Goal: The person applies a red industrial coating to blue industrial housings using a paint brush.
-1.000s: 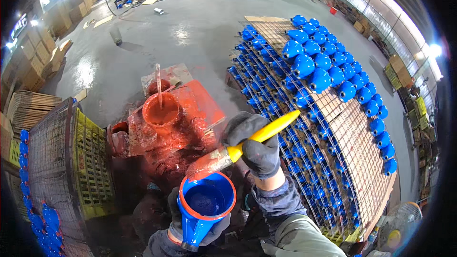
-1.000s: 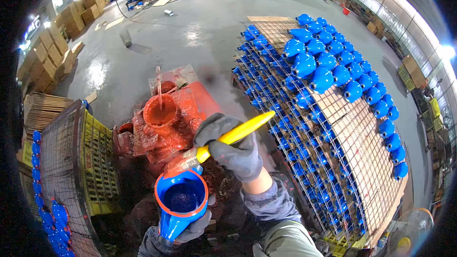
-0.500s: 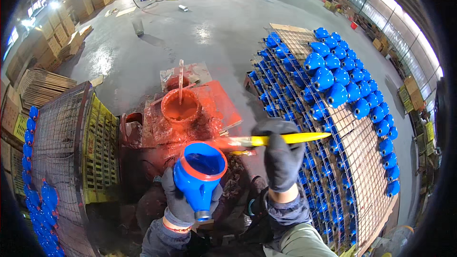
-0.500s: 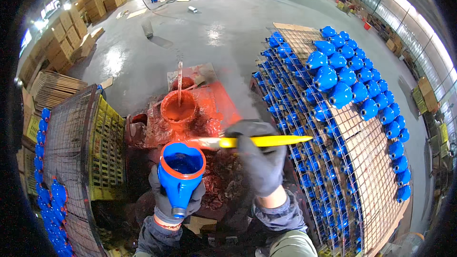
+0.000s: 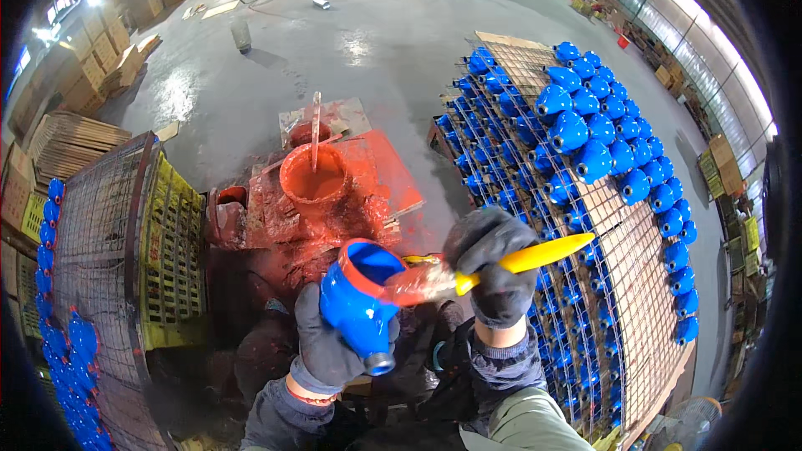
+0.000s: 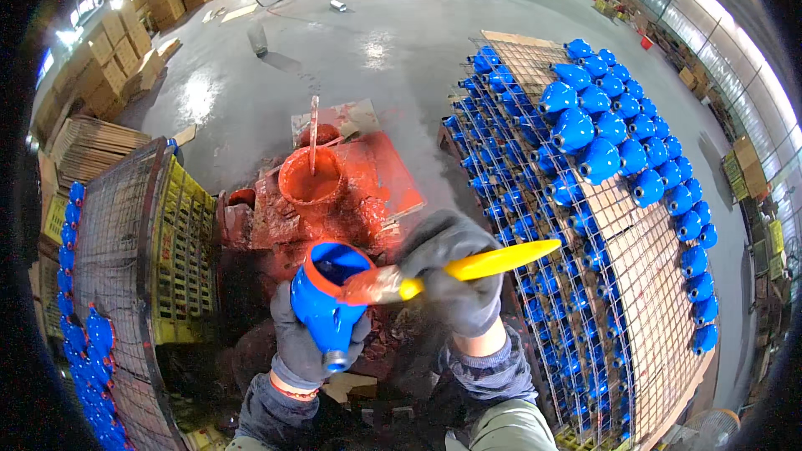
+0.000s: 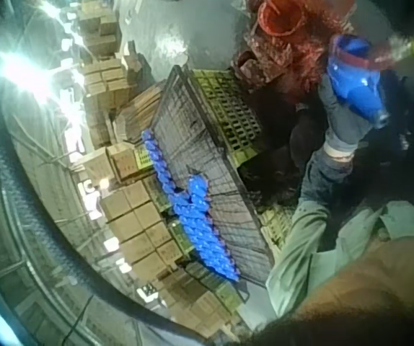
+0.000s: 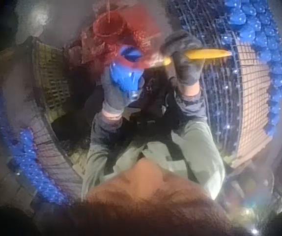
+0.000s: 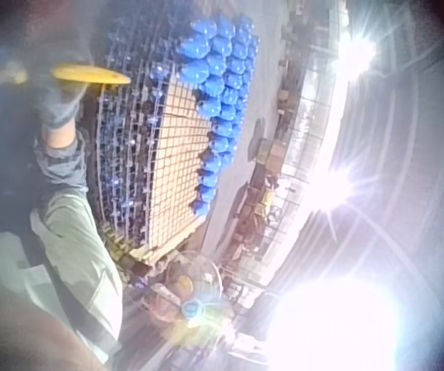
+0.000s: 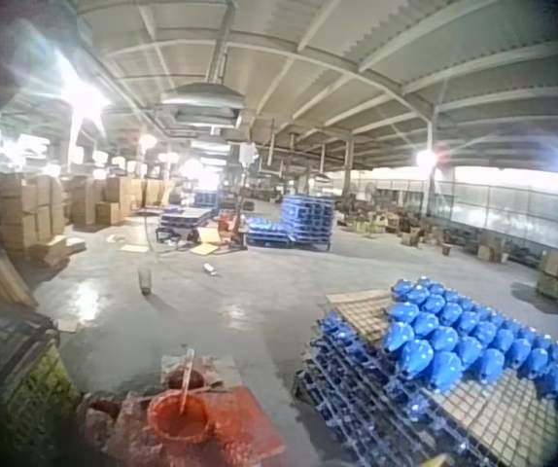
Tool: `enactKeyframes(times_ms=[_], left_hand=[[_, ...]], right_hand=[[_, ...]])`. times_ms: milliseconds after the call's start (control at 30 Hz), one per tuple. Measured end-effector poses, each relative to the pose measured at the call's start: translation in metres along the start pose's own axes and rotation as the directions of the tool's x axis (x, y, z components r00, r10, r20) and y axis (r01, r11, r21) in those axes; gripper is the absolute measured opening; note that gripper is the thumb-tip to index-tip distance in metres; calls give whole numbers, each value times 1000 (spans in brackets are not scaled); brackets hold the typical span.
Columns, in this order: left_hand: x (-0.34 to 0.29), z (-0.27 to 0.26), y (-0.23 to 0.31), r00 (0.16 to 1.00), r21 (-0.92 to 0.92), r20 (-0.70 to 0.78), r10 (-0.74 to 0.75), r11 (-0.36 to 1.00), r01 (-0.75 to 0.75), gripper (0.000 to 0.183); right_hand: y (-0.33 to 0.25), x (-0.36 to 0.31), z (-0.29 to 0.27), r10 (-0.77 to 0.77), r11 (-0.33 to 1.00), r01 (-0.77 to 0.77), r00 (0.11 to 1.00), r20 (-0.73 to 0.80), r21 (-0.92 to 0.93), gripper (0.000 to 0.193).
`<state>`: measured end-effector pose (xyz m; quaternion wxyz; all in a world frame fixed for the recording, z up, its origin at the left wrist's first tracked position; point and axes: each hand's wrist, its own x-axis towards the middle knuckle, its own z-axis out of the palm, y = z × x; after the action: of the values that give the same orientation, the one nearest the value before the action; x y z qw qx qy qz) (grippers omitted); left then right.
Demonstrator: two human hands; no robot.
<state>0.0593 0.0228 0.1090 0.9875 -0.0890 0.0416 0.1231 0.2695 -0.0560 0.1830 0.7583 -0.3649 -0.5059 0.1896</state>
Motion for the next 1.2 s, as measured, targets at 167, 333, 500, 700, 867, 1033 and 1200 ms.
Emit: enactKeyframes(times_ms=[167,333,500,700,867,1033,1200], left_hand=[[4,0,12,997,140,45,67,987,-73,84],[8,20,5,968,443,-20,250,870,-215,88],[5,19,8,971,438,18,237,872,-221,87],[0,11,17,981,126,55,183,974,-189,84],[-1,11,22,992,-220,73,102,972,-84,86],[-1,11,33,979,-275,194,62,962,-7,82],[-3,25,28,972,-72,136,191,981,-182,80]], right_hand=[[-6,-10,28,2,975,-75,944,-329,-211,10],[-3,-12,37,-153,833,52,978,-140,-551,15],[3,-11,38,-164,729,103,986,-26,-677,13],[11,-15,40,-157,771,69,984,-84,-633,18],[43,-20,27,-138,893,26,966,-218,-450,19],[55,-16,15,-3,947,-85,962,-272,-310,18],[38,-22,26,-68,978,0,945,-319,-208,26]])
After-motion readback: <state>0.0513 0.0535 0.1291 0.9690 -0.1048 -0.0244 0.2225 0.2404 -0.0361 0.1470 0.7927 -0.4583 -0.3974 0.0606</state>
